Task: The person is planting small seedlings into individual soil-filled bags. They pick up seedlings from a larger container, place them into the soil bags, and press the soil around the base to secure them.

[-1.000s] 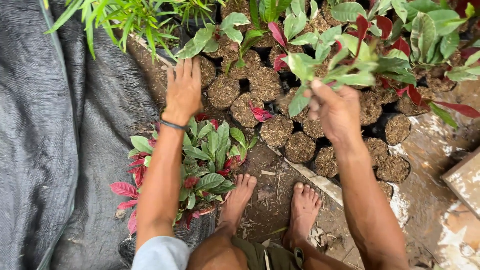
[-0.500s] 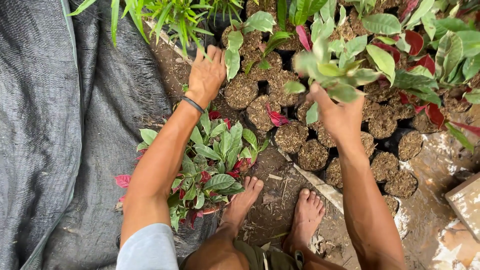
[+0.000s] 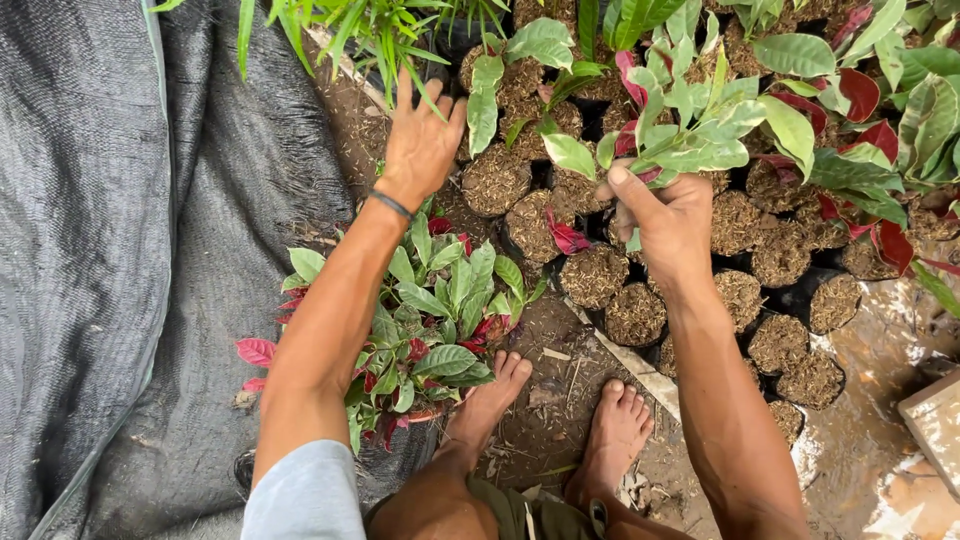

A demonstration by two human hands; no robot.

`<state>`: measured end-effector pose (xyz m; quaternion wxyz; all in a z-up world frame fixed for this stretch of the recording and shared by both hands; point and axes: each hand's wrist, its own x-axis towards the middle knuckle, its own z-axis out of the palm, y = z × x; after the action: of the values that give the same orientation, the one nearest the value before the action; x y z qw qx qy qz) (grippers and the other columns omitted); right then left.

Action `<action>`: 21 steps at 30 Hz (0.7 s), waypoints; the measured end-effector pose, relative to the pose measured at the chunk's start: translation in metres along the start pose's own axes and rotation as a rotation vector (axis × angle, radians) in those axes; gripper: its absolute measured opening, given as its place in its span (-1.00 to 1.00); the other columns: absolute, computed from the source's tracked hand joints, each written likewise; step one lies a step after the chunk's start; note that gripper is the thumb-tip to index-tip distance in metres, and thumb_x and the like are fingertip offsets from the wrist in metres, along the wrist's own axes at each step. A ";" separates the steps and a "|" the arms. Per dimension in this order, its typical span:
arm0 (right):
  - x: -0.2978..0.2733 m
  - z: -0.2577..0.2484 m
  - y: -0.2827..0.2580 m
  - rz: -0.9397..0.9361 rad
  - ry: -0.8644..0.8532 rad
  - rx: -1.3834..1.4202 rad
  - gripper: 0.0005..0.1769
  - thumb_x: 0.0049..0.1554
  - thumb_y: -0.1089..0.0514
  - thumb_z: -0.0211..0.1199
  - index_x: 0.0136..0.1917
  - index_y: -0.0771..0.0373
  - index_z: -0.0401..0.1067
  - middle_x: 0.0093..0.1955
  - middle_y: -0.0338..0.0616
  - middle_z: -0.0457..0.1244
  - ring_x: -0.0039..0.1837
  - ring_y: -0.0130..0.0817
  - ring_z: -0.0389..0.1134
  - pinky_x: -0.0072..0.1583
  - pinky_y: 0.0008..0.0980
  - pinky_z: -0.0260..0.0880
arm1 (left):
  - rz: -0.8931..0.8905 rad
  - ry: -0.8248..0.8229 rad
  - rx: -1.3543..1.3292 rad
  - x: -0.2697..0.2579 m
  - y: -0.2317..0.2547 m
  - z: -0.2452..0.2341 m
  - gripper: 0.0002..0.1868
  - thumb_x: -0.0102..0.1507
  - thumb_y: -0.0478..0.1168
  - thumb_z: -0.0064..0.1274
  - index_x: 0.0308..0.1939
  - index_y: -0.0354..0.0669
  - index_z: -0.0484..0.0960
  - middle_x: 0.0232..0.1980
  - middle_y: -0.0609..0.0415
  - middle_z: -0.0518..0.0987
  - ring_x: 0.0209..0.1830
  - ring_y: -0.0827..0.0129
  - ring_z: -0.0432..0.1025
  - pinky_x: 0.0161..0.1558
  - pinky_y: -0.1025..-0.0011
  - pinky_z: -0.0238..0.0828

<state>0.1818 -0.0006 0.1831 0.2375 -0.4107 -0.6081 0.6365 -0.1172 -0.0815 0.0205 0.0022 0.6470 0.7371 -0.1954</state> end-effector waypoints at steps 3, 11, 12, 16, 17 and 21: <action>-0.001 0.001 0.008 0.024 -0.030 0.209 -0.86 0.30 0.17 0.33 -0.13 0.18 0.55 -0.20 -0.21 0.44 -0.46 -0.61 0.28 -0.41 -0.65 0.30 | -0.069 0.629 -0.294 -0.044 0.005 -0.012 0.13 -0.13 0.08 0.73 0.34 -0.14 0.34 0.53 -0.40 0.27 0.55 -0.26 0.17 0.47 -0.43 -0.34; 0.011 0.051 0.008 0.052 -0.085 0.131 -0.83 0.26 0.15 0.29 0.07 0.29 0.50 -0.15 -0.11 0.45 -0.42 -0.55 0.28 -0.38 -0.58 0.35 | -0.164 0.511 -0.199 -0.049 0.013 0.010 -0.56 0.16 -0.62 0.14 -0.07 0.03 0.72 0.69 -0.33 -0.12 0.69 -0.20 -0.25 0.54 -0.41 -0.37; 0.014 0.059 0.008 -0.009 -0.116 0.076 -0.82 0.29 0.15 0.26 0.10 0.28 0.46 -0.15 -0.12 0.44 -0.43 -0.57 0.27 -0.40 -0.61 0.35 | -0.190 0.371 -0.139 -0.047 0.016 0.004 -0.67 0.17 -0.58 0.20 -0.20 -0.02 0.71 0.70 -0.34 -0.19 0.68 -0.22 -0.36 0.57 -0.36 -0.41; 0.032 0.101 -0.007 0.125 -0.104 -0.025 -0.69 0.24 0.06 0.26 0.21 0.19 0.38 -0.09 -0.17 0.46 -0.36 -0.59 0.29 -0.33 -0.62 0.38 | -0.272 0.286 0.126 -0.015 0.023 0.026 -0.57 0.19 -0.53 -0.03 0.02 0.00 0.67 0.72 -0.31 -0.34 0.72 -0.13 -0.42 0.57 -0.35 -0.48; 0.038 0.111 -0.007 0.126 -0.109 -0.032 -0.73 0.24 0.08 0.25 0.18 0.19 0.40 -0.08 -0.18 0.46 -0.36 -0.60 0.28 -0.33 -0.62 0.36 | -0.291 0.211 0.137 -0.010 0.024 0.023 -0.43 0.27 -0.42 -0.06 0.36 0.03 0.34 0.72 -0.27 -0.34 0.72 -0.10 -0.40 0.57 -0.35 -0.50; 0.056 0.136 -0.007 0.229 -0.028 -0.159 -0.66 0.17 -0.09 0.28 0.08 0.12 0.62 -0.38 -0.25 0.36 -0.44 -0.50 0.31 -0.35 -0.52 0.39 | -0.298 -0.038 0.133 0.004 0.024 0.003 -0.09 0.31 -0.22 -0.06 0.68 0.32 -0.12 0.71 -0.09 -0.45 0.71 0.02 -0.40 0.53 -0.38 -0.54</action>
<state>0.0393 -0.0329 0.1665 0.1216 -0.4859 -0.6090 0.6150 -0.0961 -0.0767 0.0097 -0.0557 0.5255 0.8101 -0.2539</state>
